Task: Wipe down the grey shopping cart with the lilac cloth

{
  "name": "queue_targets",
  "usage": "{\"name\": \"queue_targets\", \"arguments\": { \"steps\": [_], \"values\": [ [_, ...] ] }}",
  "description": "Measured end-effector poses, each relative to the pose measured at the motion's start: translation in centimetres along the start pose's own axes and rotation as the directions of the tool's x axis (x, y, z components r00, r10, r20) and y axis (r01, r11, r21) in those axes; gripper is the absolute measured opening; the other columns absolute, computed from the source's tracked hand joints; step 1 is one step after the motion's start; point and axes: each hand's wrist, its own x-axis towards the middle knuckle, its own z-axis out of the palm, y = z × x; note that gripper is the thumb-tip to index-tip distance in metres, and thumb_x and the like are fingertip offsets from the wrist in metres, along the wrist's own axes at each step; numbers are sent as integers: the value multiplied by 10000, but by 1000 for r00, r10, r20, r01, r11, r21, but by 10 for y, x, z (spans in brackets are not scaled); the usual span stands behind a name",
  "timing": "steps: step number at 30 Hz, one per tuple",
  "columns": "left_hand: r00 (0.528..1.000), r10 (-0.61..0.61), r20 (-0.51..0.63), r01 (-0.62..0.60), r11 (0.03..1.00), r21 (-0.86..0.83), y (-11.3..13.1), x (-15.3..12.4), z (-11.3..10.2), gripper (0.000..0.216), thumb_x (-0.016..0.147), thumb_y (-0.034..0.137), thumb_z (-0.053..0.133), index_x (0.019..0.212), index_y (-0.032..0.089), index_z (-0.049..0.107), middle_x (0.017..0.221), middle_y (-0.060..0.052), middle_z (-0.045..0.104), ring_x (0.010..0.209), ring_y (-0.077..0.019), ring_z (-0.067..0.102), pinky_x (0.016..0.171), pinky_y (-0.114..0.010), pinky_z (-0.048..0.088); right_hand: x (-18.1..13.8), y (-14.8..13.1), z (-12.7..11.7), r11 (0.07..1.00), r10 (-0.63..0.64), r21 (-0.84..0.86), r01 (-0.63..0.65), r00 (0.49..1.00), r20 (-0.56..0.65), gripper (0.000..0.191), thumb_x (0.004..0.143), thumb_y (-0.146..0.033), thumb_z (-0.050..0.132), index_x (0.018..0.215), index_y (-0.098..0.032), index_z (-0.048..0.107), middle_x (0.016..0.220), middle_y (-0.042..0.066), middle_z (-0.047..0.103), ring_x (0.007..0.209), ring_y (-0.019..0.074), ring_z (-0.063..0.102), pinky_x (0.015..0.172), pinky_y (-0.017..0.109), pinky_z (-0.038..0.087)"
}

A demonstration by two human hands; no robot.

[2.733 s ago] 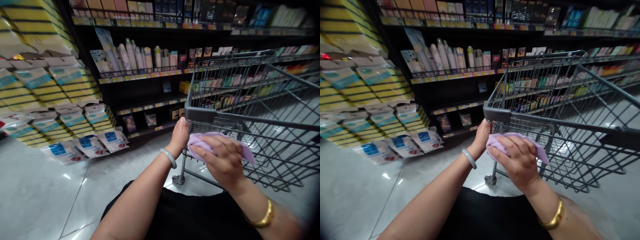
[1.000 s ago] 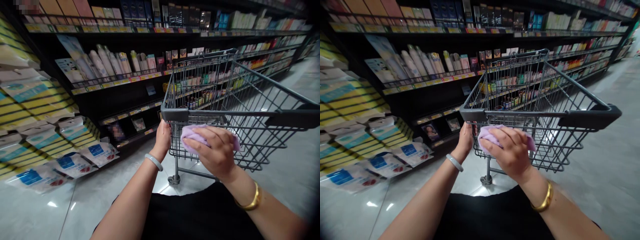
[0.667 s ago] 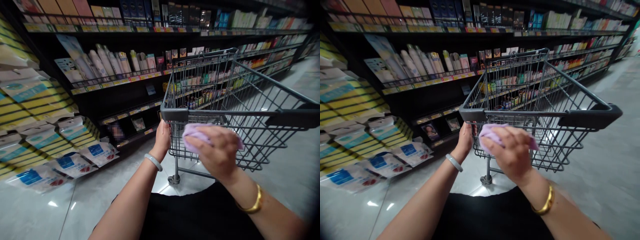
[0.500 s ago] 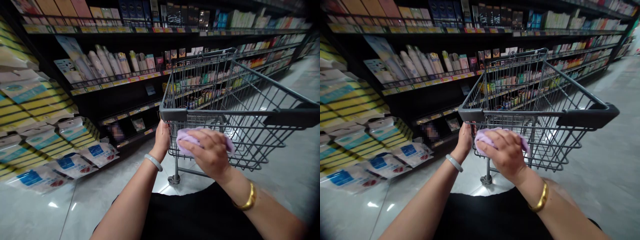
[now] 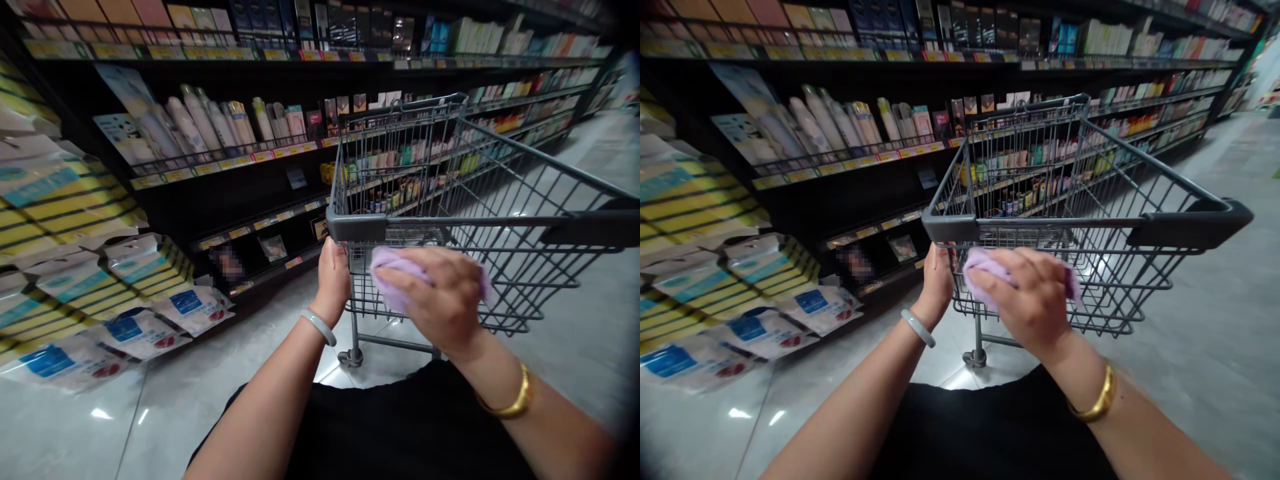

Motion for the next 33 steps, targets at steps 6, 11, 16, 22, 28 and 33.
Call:
{"name": "queue_targets", "arguments": {
  "steps": [6, 11, 16, 22, 28, 33],
  "values": [
    [998, 30, 50, -32, 999, 27, 9, -6, 13, 566, 1015, 660, 225, 908, 206, 546, 1007, -67, 634, 992, -203, 590, 927, -345, 462, 3, 19, -11, 995, 66, -63, -75, 989, -133, 412, 732, -148, 833, 1085, -329, 723, 1126, 38, 671, 1022, 230, 638, 913, 405, 505],
    [993, 50, 110, -54, 998, 35, 14, -3, 13, 612, 987, 713, 228, 963, 206, 571, 987, -60, 639, 934, -197, 590, 878, -333, 470, -3, -9, 3, 999, 12, 47, -15, 998, 54, 286, 846, -186, 738, 1070, -364, 735, 1150, 4, 711, 1078, 212, 605, 955, 410, 446],
    [989, 52, 141, -59, 997, 44, 7, 4, 2, 611, 972, 728, 264, 940, 212, 589, 931, -59, 651, 891, -199, 605, 855, -329, 487, -4, 0, -2, 991, -73, 125, 57, 988, 133, 211, 884, -194, 687, 1009, -351, 749, 1166, -16, 726, 1107, 196, 588, 958, 395, 427],
    [993, 17, 118, -19, 1000, 15, -8, 10, -9, 625, 966, 737, 263, 996, 216, 606, 893, -63, 661, 956, -222, 633, 842, -332, 510, -2, 26, -20, 998, 54, 35, -52, 997, -63, 300, 763, -182, 813, 1026, -309, 745, 1143, 30, 693, 1044, 221, 624, 934, 417, 498],
    [995, -30, 100, 32, 999, -26, -11, 11, -20, 626, 945, 769, 270, 945, 221, 573, 758, -22, 597, 739, -182, 597, 674, -297, 493, -9, -7, -3, 991, -94, 108, 77, 982, 163, 179, 870, -214, 699, 998, -328, 750, 1169, -17, 728, 1098, 210, 592, 951, 411, 420],
    [995, -58, 86, 62, 997, -48, -12, 12, -25, 633, 936, 785, 253, 923, 214, 528, 712, 15, 527, 564, -128, 481, 559, -270, 434, -3, 4, -9, 997, 21, 76, -22, 1000, 8, 234, 808, -200, 772, 1010, -315, 746, 1144, 6, 718, 1075, 211, 609, 948, 398, 449]
  ]
}}
